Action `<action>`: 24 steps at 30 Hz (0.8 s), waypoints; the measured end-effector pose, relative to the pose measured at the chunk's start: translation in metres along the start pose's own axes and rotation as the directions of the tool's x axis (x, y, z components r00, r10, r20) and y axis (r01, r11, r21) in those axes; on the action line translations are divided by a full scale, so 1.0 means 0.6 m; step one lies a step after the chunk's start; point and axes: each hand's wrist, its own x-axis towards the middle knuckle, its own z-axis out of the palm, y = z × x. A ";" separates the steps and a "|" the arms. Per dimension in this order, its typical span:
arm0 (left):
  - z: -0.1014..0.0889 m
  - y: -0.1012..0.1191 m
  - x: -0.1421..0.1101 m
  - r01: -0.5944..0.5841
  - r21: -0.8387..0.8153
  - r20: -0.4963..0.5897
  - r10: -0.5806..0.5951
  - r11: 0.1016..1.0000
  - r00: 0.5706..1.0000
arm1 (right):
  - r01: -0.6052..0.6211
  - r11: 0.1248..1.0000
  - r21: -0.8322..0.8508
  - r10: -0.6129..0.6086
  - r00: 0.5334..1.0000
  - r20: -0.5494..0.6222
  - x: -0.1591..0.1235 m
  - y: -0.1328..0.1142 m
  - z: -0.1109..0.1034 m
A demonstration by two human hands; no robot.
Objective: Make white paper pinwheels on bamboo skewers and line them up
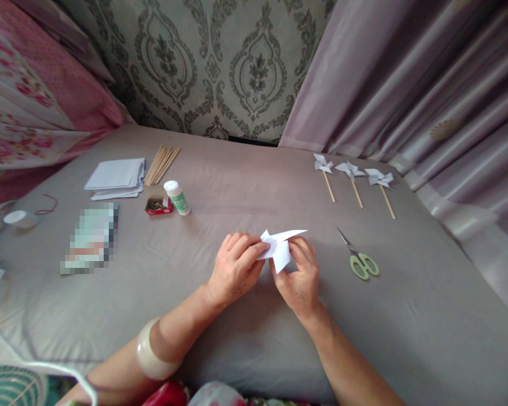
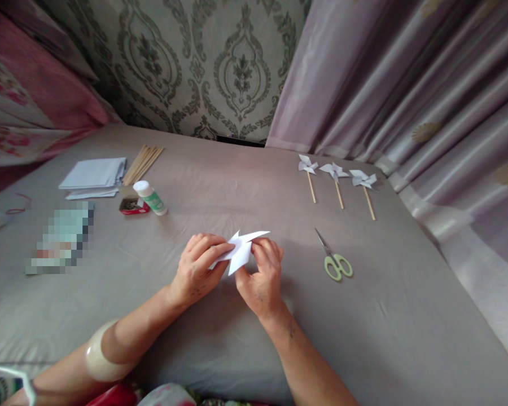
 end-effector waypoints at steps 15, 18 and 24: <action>0.009 0.017 0.005 0.438 -0.408 0.114 -0.431 0.801 0.895 | 0.040 0.995 -0.094 -0.041 0.999 -0.016 0.004 -0.007 -0.005; 0.013 0.017 0.010 0.685 -0.613 0.324 -0.665 0.394 0.673 | 0.013 0.998 -0.059 -0.017 0.998 -0.058 0.009 -0.009 -0.010; 0.020 0.010 0.015 0.671 -0.733 0.538 -0.695 -0.107 0.477 | -0.305 0.925 0.227 0.339 0.932 -0.128 0.021 0.003 -0.020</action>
